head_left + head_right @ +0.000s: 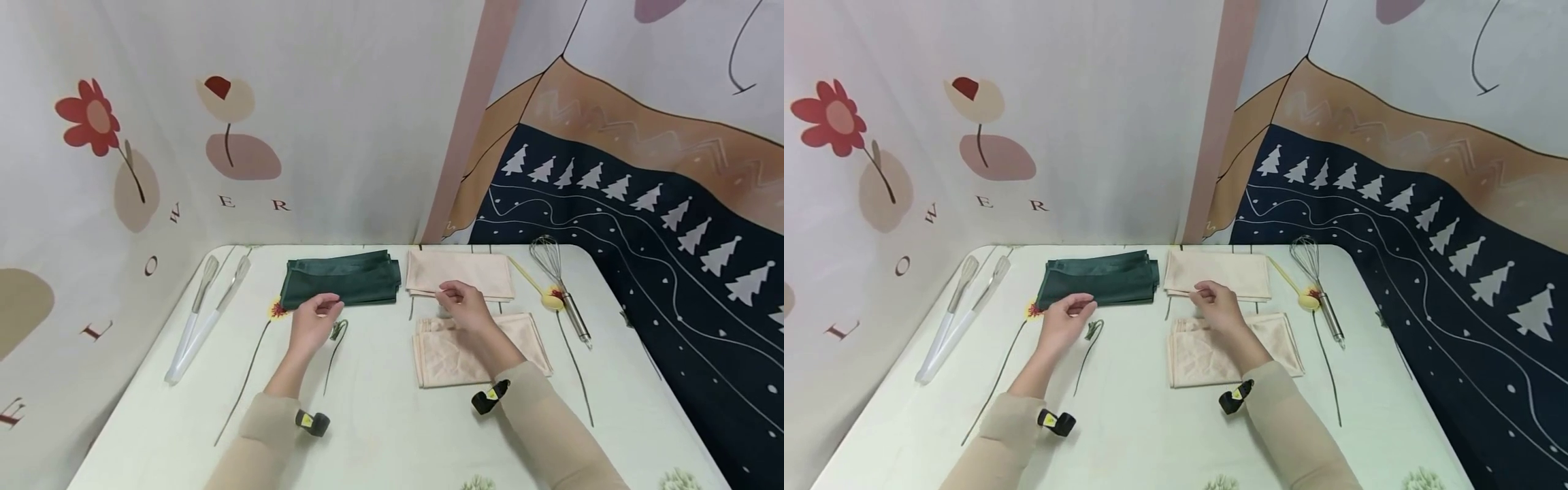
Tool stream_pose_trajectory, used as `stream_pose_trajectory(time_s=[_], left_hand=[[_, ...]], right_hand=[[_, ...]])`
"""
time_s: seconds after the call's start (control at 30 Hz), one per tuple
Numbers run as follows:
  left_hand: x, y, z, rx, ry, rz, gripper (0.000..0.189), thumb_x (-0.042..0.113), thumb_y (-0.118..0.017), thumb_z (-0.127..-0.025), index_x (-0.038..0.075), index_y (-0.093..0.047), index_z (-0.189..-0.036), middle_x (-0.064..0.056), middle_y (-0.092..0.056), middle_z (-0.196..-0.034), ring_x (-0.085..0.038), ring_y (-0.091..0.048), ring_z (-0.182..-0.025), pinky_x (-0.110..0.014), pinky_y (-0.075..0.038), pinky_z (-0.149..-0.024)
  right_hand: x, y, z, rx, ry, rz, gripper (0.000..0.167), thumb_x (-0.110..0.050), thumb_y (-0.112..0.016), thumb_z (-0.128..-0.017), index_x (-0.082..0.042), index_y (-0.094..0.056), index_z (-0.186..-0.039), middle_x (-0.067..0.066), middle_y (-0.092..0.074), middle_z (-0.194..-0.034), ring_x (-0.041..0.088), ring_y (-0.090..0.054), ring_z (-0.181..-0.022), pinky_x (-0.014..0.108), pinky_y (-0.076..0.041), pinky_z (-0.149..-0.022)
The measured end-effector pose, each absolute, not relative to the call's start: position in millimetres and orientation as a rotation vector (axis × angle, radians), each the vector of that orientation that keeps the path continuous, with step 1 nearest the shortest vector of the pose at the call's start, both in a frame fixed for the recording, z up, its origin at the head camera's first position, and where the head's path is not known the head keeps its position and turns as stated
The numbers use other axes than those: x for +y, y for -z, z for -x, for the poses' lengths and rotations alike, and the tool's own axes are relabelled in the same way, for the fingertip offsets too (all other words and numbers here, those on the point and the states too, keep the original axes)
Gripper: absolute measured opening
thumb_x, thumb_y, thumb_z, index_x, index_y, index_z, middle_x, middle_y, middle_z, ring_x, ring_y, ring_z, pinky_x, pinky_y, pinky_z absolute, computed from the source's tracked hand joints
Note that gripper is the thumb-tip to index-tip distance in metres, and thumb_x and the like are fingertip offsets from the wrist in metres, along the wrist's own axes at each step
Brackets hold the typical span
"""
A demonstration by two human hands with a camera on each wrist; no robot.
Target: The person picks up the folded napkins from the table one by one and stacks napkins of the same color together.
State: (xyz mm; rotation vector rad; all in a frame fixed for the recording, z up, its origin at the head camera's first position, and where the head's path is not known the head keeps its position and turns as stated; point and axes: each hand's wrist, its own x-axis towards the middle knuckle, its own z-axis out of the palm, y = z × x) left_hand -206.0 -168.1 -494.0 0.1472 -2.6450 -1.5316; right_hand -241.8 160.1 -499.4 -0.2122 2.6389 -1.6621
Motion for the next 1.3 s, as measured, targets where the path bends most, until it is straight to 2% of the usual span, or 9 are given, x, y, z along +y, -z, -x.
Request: stream_pose_trajectory(time_s=[0.23, 0.4, 0.67, 0.87, 1.3], left_hand=[[-151, 497, 197, -2.645, 1.574, -0.102, 0.033, 0.023, -0.069, -0.098, 0.003, -0.069, -0.123, -0.012, -0.070, -0.113, -0.027, -0.064, -0.106, -0.044, -0.054, -0.092], [-141, 501, 193, -2.655, 1.606, -0.053, 0.034, 0.023, -0.069, -0.098, 0.003, -0.069, -0.125, -0.011, -0.070, -0.113, -0.026, -0.064, -0.107, -0.043, -0.053, -0.096], [-128, 508, 187, -2.679, 1.650, -0.031, 0.034, 0.023, -0.070, -0.097, 0.006, -0.069, -0.126, -0.008, -0.070, -0.113, -0.024, -0.064, -0.105, -0.041, -0.054, -0.093], [-121, 513, 184, -2.666, 1.670, -0.008, 0.033, 0.021, -0.072, -0.095, 0.006, -0.070, -0.124, -0.007, -0.070, -0.111, -0.023, -0.066, -0.102, -0.041, -0.054, -0.092], [-110, 523, 175, -2.654, 1.673, 0.030, 0.030, 0.018, -0.073, -0.094, 0.004, -0.071, -0.120, -0.008, -0.070, -0.110, -0.024, -0.067, -0.101, -0.040, -0.055, -0.092]], right_hand=[[167, 501, 230, 2.652, 1.636, 0.210, 0.032, -0.020, -0.065, -0.101, 0.000, -0.066, -0.124, 0.011, -0.069, -0.106, 0.025, -0.063, -0.098, 0.032, -0.053, -0.081], [173, 499, 219, 2.627, 1.654, 0.138, 0.034, -0.020, -0.065, -0.101, 0.000, -0.064, -0.128, 0.012, -0.068, -0.110, 0.026, -0.062, -0.102, 0.030, -0.052, -0.083], [182, 501, 207, 2.604, 1.695, 0.102, 0.035, -0.016, -0.065, -0.100, 0.002, -0.062, -0.130, 0.013, -0.068, -0.112, 0.025, -0.063, -0.103, 0.026, -0.053, -0.084], [191, 508, 200, 2.634, 1.697, 0.117, 0.035, -0.016, -0.066, -0.100, 0.003, -0.063, -0.128, 0.014, -0.068, -0.111, 0.025, -0.063, -0.102, 0.031, -0.052, -0.090], [212, 511, 187, 2.679, 1.649, 0.019, 0.032, -0.019, -0.065, -0.100, 0.000, -0.065, -0.126, 0.012, -0.068, -0.109, 0.023, -0.063, -0.099, 0.025, -0.053, -0.082]])
